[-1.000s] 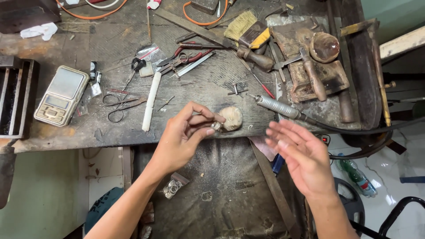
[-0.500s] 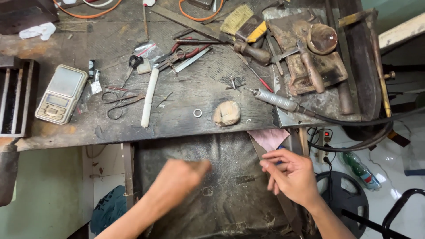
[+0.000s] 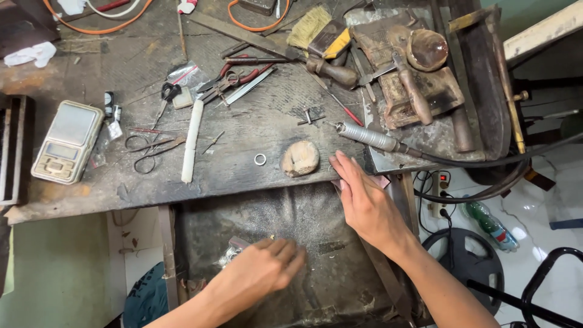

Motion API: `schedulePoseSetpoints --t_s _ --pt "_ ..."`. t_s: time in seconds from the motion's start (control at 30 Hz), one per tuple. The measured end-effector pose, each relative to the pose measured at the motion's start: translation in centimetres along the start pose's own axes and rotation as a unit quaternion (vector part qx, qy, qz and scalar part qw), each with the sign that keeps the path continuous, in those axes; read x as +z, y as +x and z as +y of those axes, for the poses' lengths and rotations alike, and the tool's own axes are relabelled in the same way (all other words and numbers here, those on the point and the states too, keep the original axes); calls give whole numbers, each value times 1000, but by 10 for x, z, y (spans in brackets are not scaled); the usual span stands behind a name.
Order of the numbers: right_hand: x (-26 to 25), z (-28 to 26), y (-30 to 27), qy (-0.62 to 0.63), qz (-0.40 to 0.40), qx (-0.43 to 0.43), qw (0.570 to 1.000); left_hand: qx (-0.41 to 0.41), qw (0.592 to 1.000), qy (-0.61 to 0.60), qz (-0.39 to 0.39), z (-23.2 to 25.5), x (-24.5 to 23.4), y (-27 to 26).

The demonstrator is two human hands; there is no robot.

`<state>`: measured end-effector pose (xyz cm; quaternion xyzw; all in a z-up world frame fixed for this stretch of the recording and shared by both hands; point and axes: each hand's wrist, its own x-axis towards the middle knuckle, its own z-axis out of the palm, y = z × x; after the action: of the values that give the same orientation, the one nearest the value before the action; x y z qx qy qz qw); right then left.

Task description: Shaping and cutting a small metal ring using a rotary tool and a jeweler's saw on a wooden peg.

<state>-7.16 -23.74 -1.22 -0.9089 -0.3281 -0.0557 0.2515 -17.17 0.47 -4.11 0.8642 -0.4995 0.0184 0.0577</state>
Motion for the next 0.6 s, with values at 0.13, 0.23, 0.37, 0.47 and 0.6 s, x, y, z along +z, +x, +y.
schedulePoseSetpoints --t_s 0.13,0.23,0.37,0.47,0.6 --pt "4 6 -5 31 29 0 999 -61 997 -33 16 -12 -2 -6" --pt "10 8 -11 14 111 -18 994 -122 986 -94 69 -18 -6 -10" --pt "8 5 -13 -27 229 -32 972 -256 940 -109 195 -33 -6 -20" --pt "7 1 -10 -6 225 1 974 -302 906 -121 272 -59 -39 -3" --pt "20 15 -17 -20 230 -17 973 -291 921 -126 226 -92 -59 16"
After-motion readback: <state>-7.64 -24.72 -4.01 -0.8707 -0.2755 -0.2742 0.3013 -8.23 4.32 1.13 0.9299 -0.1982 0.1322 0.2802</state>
